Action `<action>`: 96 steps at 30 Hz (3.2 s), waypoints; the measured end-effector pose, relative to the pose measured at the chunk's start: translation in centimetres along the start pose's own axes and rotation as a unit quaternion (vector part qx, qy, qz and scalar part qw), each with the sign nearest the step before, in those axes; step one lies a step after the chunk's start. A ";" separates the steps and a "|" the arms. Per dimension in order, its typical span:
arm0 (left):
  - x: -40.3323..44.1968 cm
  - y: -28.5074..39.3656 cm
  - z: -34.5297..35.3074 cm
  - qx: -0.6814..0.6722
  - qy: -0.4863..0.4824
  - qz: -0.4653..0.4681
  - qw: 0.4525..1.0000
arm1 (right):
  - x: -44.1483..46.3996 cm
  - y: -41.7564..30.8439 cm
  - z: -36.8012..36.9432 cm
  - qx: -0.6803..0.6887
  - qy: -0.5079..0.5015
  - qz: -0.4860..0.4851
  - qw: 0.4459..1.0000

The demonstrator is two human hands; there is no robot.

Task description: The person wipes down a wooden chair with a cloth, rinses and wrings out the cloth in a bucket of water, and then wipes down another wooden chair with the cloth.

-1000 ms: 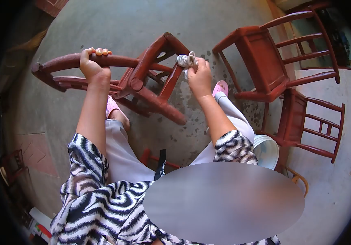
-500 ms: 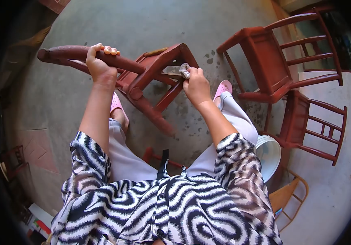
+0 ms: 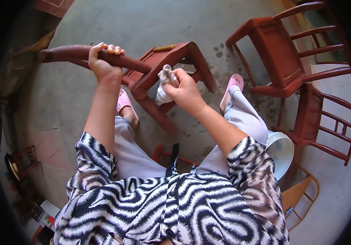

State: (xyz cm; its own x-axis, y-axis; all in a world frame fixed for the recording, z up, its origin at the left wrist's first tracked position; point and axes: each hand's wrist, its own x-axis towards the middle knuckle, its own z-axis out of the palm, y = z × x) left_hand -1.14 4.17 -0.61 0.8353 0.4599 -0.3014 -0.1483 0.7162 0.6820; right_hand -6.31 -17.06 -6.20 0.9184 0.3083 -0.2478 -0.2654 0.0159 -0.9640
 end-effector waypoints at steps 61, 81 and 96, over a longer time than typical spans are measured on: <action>2.1 1.5 -1.5 0.089 0.286 0.045 0.953 | -2.8 -2.7 -4.5 0.042 -0.293 0.131 0.946; 3.4 -1.4 -5.9 0.192 -0.122 0.065 0.972 | 0.5 -6.1 -9.8 0.416 0.074 -0.018 0.906; 6.5 3.5 -9.7 0.319 0.182 0.121 0.922 | 1.4 -5.7 -9.1 0.452 0.061 0.015 0.890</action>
State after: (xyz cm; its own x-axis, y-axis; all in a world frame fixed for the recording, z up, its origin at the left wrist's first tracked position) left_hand -1.41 14.76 -6.63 0.5689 0.7943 -0.2133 0.1311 0.1685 0.9770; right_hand -0.86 -25.41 -1.94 0.9170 0.2170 -0.3348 -0.3677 0.7854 -0.4979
